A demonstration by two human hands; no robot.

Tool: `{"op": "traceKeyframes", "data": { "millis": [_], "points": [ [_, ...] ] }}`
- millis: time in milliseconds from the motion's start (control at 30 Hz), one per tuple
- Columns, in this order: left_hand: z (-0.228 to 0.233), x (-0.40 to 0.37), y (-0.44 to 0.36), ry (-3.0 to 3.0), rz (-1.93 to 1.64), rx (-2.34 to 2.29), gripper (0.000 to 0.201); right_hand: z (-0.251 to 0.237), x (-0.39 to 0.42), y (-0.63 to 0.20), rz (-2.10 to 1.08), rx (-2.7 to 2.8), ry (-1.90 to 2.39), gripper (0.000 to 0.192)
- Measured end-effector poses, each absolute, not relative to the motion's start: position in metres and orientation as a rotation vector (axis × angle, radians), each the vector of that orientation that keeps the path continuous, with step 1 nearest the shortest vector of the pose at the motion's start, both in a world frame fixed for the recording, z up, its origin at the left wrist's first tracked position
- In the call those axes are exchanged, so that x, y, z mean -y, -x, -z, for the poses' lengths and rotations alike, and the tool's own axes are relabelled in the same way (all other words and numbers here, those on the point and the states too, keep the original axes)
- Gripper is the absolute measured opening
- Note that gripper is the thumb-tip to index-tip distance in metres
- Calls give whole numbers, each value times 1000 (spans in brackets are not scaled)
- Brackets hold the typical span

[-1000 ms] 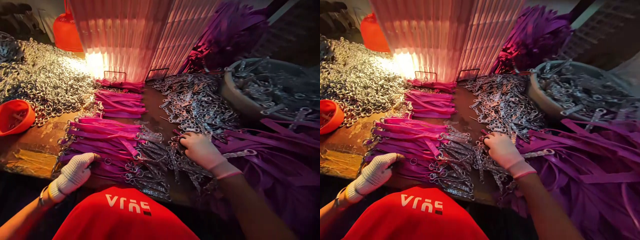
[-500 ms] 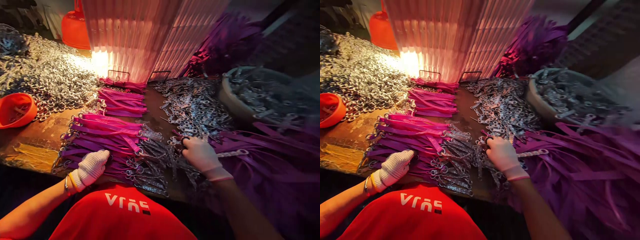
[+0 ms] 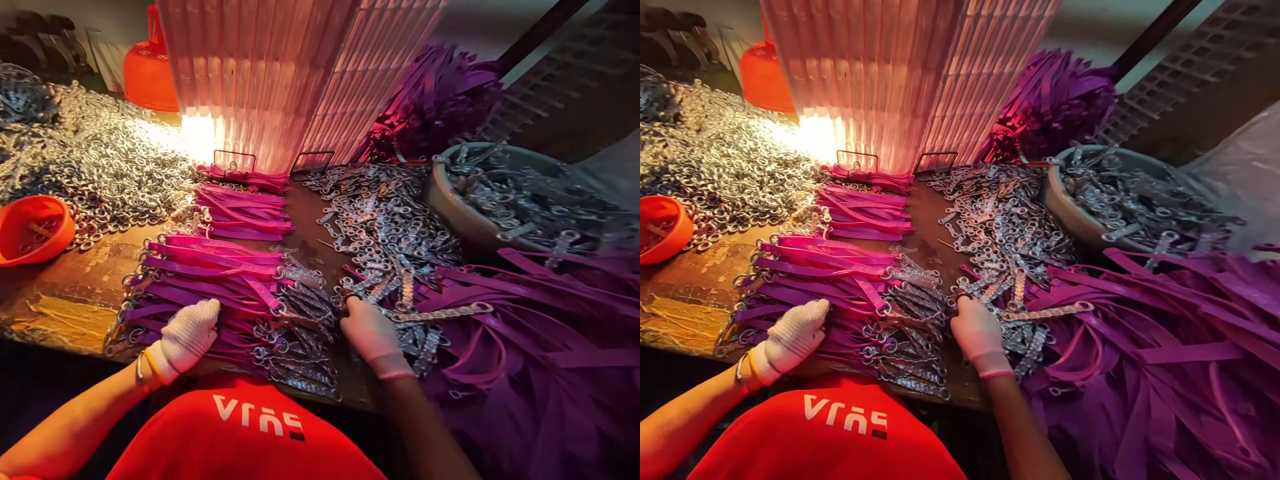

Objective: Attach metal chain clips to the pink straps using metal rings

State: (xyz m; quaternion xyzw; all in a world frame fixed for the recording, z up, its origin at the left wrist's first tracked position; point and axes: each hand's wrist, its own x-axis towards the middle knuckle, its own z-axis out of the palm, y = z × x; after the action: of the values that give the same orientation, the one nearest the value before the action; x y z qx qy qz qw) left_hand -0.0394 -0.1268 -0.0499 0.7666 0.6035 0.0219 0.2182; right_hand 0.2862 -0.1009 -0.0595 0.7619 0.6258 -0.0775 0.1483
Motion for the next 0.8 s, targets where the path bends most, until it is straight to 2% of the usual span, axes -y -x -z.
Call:
{"op": "traceKeyframes", "data": {
  "millis": [33,133,233,333,400,500,567,667,800],
  "points": [
    [44,124,43,-1959,-188,-1597,15,61,100,-288,246,-1794,-2207,26],
    [27,121,45,-1319,-495,-1319,32,62,100,-297,303,-1813,-2247,24],
    [10,122,34,-966,-564,-1159,40,54,103,-306,331,-1935,-2541,25],
    [-9,121,17,-907,-554,-1105,38,31,114,-295,682,-2227,-2803,32],
    [-20,120,3,-896,-582,-1058,35,10,122,-272,1088,-2439,-2656,34],
    [-28,116,-14,-856,-631,-952,31,-13,129,-227,1326,-2750,-2230,40],
    [-26,112,-20,-885,-647,-900,30,-17,129,-205,1322,-2897,-2026,45],
    [-21,101,-21,-1131,-704,-942,27,-12,124,-193,1096,-2959,-2035,45],
    [-26,85,-21,-1198,-721,-975,23,-4,116,-198,602,-3004,-2083,23]
  ]
}}
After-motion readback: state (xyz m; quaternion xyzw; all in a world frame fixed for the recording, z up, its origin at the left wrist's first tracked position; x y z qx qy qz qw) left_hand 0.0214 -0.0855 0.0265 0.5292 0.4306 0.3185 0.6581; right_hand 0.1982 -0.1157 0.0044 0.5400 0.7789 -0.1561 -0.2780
